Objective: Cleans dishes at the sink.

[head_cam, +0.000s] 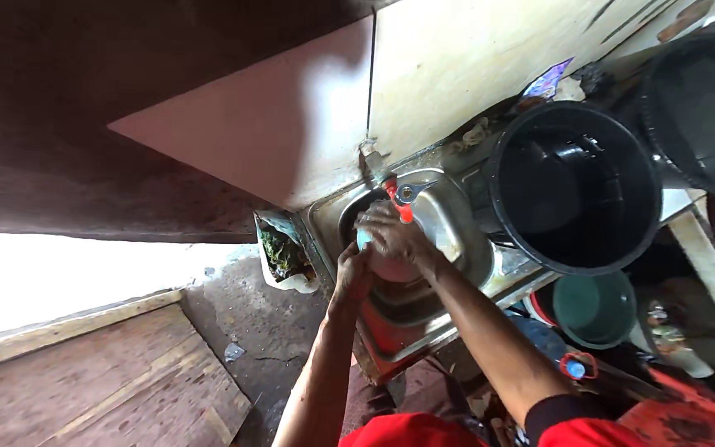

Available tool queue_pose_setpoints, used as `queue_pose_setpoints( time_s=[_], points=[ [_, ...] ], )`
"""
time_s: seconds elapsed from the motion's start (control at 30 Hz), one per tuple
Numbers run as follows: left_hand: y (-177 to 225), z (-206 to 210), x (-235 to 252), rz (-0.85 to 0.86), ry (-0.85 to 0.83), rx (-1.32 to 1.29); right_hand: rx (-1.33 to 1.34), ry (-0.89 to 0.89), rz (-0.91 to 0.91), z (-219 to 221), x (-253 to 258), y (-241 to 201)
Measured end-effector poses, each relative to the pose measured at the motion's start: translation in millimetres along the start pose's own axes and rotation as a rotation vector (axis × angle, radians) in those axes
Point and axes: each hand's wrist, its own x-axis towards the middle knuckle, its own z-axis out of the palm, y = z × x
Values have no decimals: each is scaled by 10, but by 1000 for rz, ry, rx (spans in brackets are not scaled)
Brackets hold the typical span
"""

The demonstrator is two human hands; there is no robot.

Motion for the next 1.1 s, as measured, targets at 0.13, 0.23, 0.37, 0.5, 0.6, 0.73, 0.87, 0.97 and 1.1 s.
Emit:
queue_pose_setpoints(
  time_s=[0.13,0.23,0.37,0.5,0.6,0.73,0.87,0.97,1.1],
  points=[
    [-30,-22,-23,-4,23,-24,304,-103,600,-462,-21,245],
    [-38,-1,142,46,119,21,902,8,955,-513,-531,397],
    [-223,155,294,318,182,879,1444,545,1061,-423,-979,-8],
    [-516,444,-30,742,2,1420,1333,722,1115,-463,-862,-321],
    [-596,470,-274,932,-190,1464,1229,613,1131,-530,-716,-409],
    [-307,258,-110,958,-290,1609,1323,527,1105,-500,-547,-431],
    [-238,235,-305,811,-195,1589,1264,502,1121,-425,-316,-464],
    [-142,23,-824,782,-284,1399,1235,458,1114,-427,-304,-453],
    [-77,-622,-1661,684,-119,1226,1262,414,1061,-583,-316,-410]
  ],
)
